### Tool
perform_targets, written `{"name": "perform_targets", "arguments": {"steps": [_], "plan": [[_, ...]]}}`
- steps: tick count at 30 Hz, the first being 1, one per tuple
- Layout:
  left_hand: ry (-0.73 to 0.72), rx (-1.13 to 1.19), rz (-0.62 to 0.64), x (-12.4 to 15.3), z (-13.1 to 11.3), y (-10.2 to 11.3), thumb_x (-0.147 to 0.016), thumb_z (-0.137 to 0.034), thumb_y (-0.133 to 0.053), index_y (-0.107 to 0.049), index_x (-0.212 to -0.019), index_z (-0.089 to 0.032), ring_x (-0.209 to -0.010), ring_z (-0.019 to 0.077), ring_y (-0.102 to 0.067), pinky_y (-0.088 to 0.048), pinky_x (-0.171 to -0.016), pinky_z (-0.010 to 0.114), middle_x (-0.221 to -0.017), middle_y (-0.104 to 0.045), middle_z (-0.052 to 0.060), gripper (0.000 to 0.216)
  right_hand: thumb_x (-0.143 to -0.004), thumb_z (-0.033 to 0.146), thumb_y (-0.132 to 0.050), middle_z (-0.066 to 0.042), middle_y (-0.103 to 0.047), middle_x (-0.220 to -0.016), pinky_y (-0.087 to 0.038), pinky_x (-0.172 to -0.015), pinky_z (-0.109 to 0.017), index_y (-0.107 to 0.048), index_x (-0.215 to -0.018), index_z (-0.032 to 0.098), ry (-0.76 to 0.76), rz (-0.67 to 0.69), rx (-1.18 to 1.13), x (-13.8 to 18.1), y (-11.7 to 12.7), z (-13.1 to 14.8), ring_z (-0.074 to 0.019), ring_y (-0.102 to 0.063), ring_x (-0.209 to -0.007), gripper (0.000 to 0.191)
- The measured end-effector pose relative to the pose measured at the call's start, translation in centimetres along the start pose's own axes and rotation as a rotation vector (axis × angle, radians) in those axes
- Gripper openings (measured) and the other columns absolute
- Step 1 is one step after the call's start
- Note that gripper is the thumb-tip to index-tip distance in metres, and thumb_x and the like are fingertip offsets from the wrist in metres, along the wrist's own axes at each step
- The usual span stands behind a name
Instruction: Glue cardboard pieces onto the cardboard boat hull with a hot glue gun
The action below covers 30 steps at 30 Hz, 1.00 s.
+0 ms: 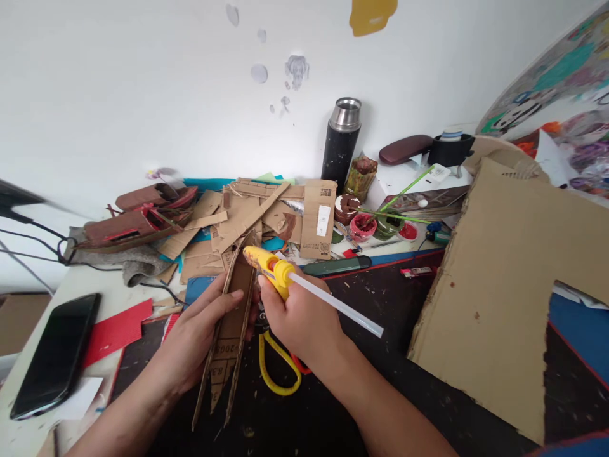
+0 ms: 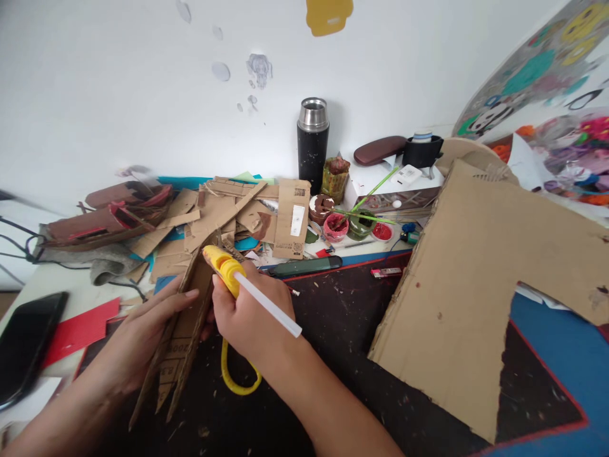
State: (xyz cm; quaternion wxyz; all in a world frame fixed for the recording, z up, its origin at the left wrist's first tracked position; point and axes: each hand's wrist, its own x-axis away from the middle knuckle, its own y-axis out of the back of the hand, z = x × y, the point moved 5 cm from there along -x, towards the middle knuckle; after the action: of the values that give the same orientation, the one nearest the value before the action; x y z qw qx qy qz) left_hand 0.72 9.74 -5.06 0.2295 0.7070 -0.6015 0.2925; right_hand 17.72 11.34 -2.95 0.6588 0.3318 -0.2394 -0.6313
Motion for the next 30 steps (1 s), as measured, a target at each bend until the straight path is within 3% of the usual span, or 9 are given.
{"name": "perform_targets", "arguments": {"steps": [14, 22, 30], "plan": [[-0.001, -0.004, 0.047, 0.13, -0.19, 0.10, -0.070, -0.039, -0.093, -0.059, -0.155, -0.025, -0.058, 0.0226, -0.071, -0.060, -0.054, 0.031, -0.077, -0.078, 0.000, 0.093, -0.106, 0.040, -0.052, -0.008, -0.080, -0.086, -0.049, -0.064, -0.031, -0.071, -0.106, 0.019, -0.017, -0.042, -0.081, 0.24, 0.29, -0.03, -0.0267, -0.078, -0.076, 0.028], [-0.004, 0.024, 0.053, 0.36, -0.43, -0.01, -0.070, -0.038, -0.093, -0.070, -0.141, -0.024, -0.056, 0.0225, -0.071, -0.060, -0.053, 0.031, -0.076, -0.078, 0.001, 0.076, -0.107, 0.038, -0.050, -0.009, -0.081, -0.088, -0.051, -0.066, -0.031, -0.070, -0.106, 0.018, 0.006, -0.036, -0.082, 0.16, 0.21, 0.06, -0.0267, -0.078, -0.079, 0.029], [-0.005, 0.022, 0.056, 0.03, -0.36, 0.06, -0.068, -0.038, -0.094, -0.069, -0.136, -0.023, -0.057, 0.0221, -0.071, -0.060, -0.054, 0.030, -0.077, -0.078, 0.001, 0.073, -0.107, 0.039, -0.049, -0.009, -0.078, -0.083, -0.049, -0.065, -0.031, -0.069, -0.101, 0.019, -0.020, -0.058, -0.087, 0.10, 0.35, -0.12, -0.0269, -0.077, -0.076, 0.029]]}}
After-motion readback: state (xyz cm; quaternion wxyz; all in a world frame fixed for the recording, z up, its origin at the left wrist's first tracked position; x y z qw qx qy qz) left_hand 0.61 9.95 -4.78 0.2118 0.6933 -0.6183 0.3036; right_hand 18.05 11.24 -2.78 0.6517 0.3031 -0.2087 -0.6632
